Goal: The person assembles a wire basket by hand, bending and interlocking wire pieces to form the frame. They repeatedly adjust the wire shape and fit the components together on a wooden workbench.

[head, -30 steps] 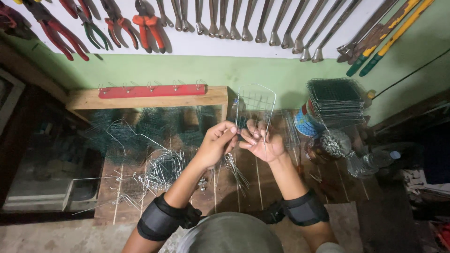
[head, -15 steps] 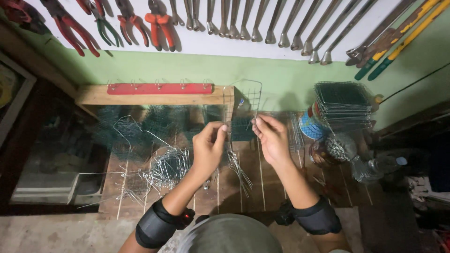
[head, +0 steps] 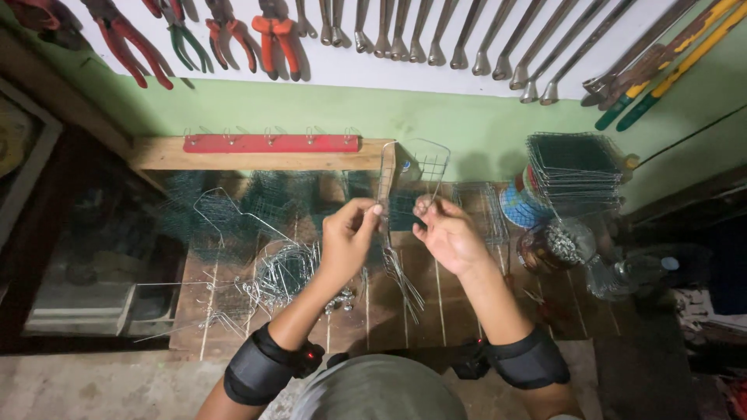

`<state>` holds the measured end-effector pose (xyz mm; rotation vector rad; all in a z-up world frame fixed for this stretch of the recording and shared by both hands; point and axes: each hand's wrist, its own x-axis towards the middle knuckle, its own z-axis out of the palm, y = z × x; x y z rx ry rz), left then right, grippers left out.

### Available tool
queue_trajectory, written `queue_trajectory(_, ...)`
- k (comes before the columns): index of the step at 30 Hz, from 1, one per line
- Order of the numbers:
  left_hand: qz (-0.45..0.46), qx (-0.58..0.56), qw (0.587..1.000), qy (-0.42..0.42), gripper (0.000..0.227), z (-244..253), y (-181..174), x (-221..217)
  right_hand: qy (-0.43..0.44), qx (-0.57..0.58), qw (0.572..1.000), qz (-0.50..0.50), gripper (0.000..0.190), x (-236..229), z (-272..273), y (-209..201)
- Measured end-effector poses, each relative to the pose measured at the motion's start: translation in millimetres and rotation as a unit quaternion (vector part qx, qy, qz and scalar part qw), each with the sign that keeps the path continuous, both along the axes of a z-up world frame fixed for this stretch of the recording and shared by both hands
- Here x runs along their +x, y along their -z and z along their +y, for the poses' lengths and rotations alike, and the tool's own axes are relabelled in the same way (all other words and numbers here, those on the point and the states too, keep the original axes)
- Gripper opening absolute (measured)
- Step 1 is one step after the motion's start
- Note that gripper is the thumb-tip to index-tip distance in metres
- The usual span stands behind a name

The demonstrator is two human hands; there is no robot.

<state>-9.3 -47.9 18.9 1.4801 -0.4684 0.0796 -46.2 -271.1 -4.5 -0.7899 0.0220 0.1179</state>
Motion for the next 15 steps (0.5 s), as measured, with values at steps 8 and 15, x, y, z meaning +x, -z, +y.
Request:
queue_trajectory(8,0.047,0.0,0.999,0.012,0.015,23,-11,1,-0.015,-0.05,0.997,-0.058,0.011,7,11,-9)
queue_trajectory(15,-0.069,0.056,0.992,-0.084,0.011,46,-14,-6,0.201,-0.339,0.917,-0.066,0.017,17,47,6)
